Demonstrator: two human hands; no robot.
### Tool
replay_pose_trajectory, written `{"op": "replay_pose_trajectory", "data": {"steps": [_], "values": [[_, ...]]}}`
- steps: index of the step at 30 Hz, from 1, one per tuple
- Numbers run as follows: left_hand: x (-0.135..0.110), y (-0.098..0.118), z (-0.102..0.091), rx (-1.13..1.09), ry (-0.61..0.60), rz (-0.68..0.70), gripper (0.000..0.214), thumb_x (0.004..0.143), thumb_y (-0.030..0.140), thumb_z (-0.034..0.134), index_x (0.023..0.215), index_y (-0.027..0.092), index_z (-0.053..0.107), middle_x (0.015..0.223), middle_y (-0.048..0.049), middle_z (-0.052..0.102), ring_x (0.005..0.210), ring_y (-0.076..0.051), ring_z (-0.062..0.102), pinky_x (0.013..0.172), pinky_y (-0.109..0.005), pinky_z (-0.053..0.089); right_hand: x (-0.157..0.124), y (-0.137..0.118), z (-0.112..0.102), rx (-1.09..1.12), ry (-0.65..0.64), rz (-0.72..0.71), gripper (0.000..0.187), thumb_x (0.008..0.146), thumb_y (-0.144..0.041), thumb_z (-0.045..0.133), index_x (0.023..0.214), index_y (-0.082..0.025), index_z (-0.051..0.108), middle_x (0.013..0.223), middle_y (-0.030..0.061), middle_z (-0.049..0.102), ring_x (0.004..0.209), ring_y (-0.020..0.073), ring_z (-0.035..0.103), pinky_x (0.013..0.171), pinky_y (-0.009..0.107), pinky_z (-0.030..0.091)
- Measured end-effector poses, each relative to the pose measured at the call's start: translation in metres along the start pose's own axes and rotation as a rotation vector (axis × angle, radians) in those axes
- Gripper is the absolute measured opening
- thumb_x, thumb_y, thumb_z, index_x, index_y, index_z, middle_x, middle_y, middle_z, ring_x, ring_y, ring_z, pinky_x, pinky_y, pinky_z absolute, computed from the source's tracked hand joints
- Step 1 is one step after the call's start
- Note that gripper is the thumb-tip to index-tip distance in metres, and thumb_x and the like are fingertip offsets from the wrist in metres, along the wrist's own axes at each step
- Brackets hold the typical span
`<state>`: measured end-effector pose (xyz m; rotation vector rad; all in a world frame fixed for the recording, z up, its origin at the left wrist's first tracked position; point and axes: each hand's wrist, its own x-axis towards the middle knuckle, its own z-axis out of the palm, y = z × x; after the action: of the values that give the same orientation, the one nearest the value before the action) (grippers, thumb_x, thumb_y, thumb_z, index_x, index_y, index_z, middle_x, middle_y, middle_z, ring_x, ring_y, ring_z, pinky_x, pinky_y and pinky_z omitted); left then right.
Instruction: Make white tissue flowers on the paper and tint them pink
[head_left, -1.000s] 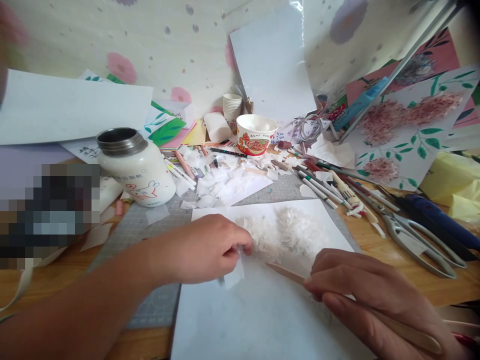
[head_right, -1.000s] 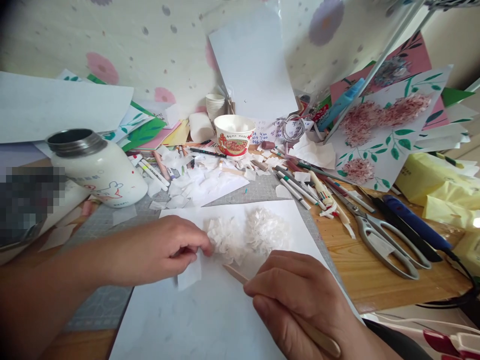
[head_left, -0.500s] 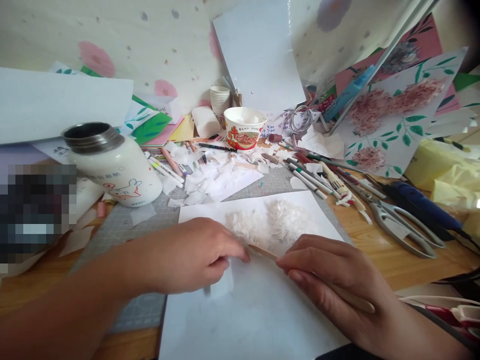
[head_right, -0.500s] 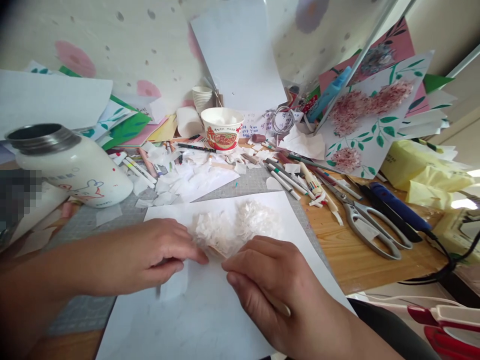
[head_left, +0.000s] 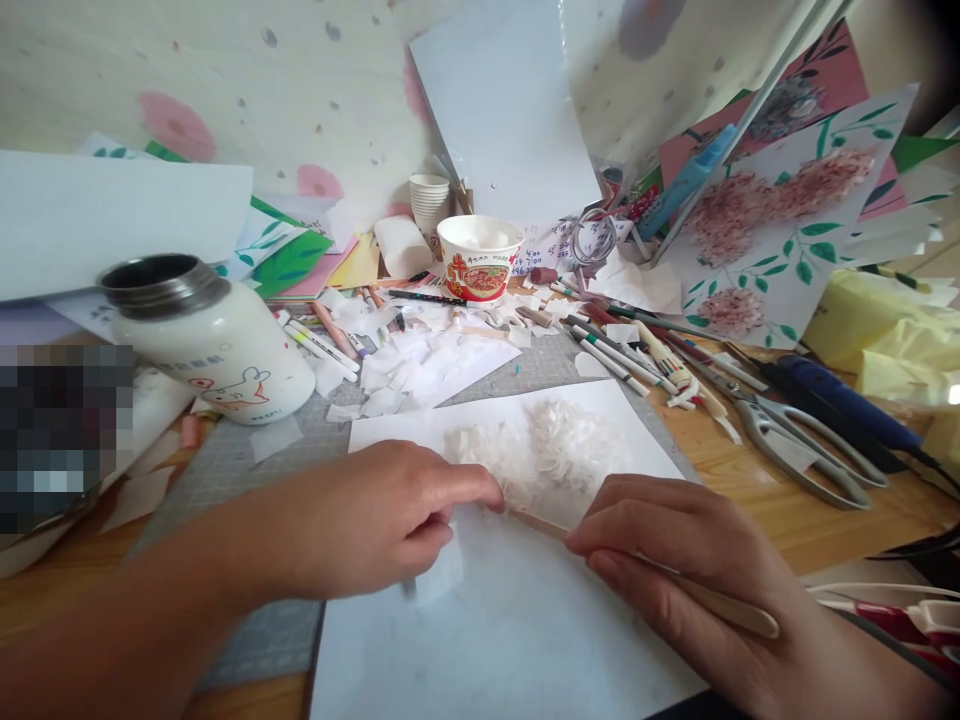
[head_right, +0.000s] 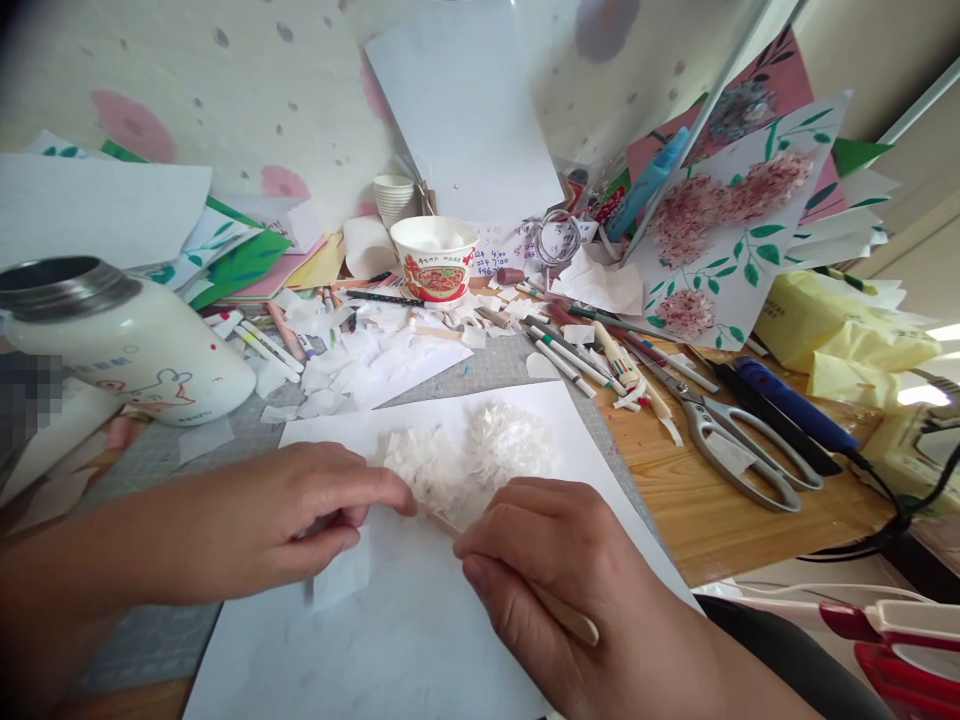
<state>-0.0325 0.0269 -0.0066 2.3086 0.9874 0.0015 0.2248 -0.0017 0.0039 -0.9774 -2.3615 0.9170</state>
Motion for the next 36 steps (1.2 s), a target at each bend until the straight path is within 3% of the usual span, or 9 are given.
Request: {"op": "replay_pose_trajectory", "data": {"steps": [4, 10, 16, 20, 23, 31, 36], "values": [[0.001, 0.000, 0.002, 0.005, 0.003, 0.004, 0.043, 0.082, 0.010, 0.048, 0.117, 0.033, 0.061, 0.091, 0.0025, 0.067, 0.084, -0.016, 0.062, 0.072, -0.025, 0.041, -0.004, 0.001, -0.003, -0.019, -0.013, 0.003, 0.021, 0.092, -0.012, 0.046, 0.089, -0.021, 0.065, 0.074, 0.0005, 0.063, 0.067, 0.0128, 0.061, 0.061, 0.025, 0.046], [0.002, -0.003, 0.002, -0.035, 0.018, 0.050, 0.040, 0.081, 0.009, 0.048, 0.111, 0.029, 0.066, 0.101, 0.0010, 0.070, 0.093, -0.017, 0.064, 0.080, -0.025, 0.043, -0.003, 0.000, -0.003, 0.012, 0.100, -0.065, 0.017, 0.089, -0.011, 0.052, 0.091, -0.020, 0.066, 0.079, 0.0026, 0.068, 0.072, 0.0143, 0.066, 0.063, 0.023, 0.051], [0.003, -0.004, 0.001, 0.008, 0.012, -0.057, 0.034, 0.083, 0.013, 0.047, 0.107, 0.029, 0.064, 0.083, 0.0032, 0.066, 0.076, -0.014, 0.061, 0.065, -0.024, 0.039, -0.003, 0.001, 0.004, -0.092, 0.054, -0.075, 0.021, 0.092, -0.013, 0.047, 0.100, -0.020, 0.065, 0.085, 0.0047, 0.068, 0.076, 0.0158, 0.065, 0.067, 0.026, 0.050], [0.002, -0.004, 0.002, 0.004, 0.008, -0.089, 0.035, 0.085, 0.015, 0.046, 0.112, 0.032, 0.060, 0.083, 0.0048, 0.064, 0.075, -0.013, 0.059, 0.064, -0.022, 0.038, -0.004, 0.001, 0.000, -0.087, 0.027, -0.052, 0.020, 0.093, -0.013, 0.047, 0.095, -0.020, 0.066, 0.081, 0.0031, 0.067, 0.073, 0.0149, 0.064, 0.065, 0.026, 0.050], [0.001, -0.003, 0.000, -0.014, 0.005, -0.096, 0.029, 0.086, 0.015, 0.046, 0.105, 0.031, 0.060, 0.081, 0.0060, 0.063, 0.072, -0.012, 0.058, 0.064, -0.022, 0.037, -0.002, -0.002, -0.002, -0.040, 0.007, -0.053, 0.020, 0.092, -0.012, 0.047, 0.092, -0.019, 0.066, 0.077, 0.0023, 0.065, 0.069, 0.0137, 0.062, 0.062, 0.025, 0.049], [0.004, -0.006, 0.002, -0.052, 0.073, -0.019, 0.021, 0.082, 0.010, 0.052, 0.093, 0.026, 0.060, 0.087, 0.0075, 0.065, 0.077, -0.009, 0.058, 0.068, -0.018, 0.037, 0.003, -0.003, 0.006, -0.120, 0.000, -0.122, 0.021, 0.091, -0.011, 0.049, 0.100, -0.016, 0.066, 0.080, 0.0054, 0.067, 0.072, 0.0160, 0.062, 0.063, 0.027, 0.049], [0.005, -0.008, 0.004, -0.036, 0.084, 0.031, 0.020, 0.082, 0.009, 0.055, 0.092, 0.025, 0.063, 0.084, 0.0067, 0.065, 0.077, -0.009, 0.058, 0.069, -0.018, 0.037, -0.001, -0.003, 0.001, -0.155, 0.045, -0.103, 0.023, 0.092, -0.012, 0.045, 0.088, -0.018, 0.067, 0.084, 0.0055, 0.069, 0.075, 0.0161, 0.064, 0.065, 0.027, 0.050]]}}
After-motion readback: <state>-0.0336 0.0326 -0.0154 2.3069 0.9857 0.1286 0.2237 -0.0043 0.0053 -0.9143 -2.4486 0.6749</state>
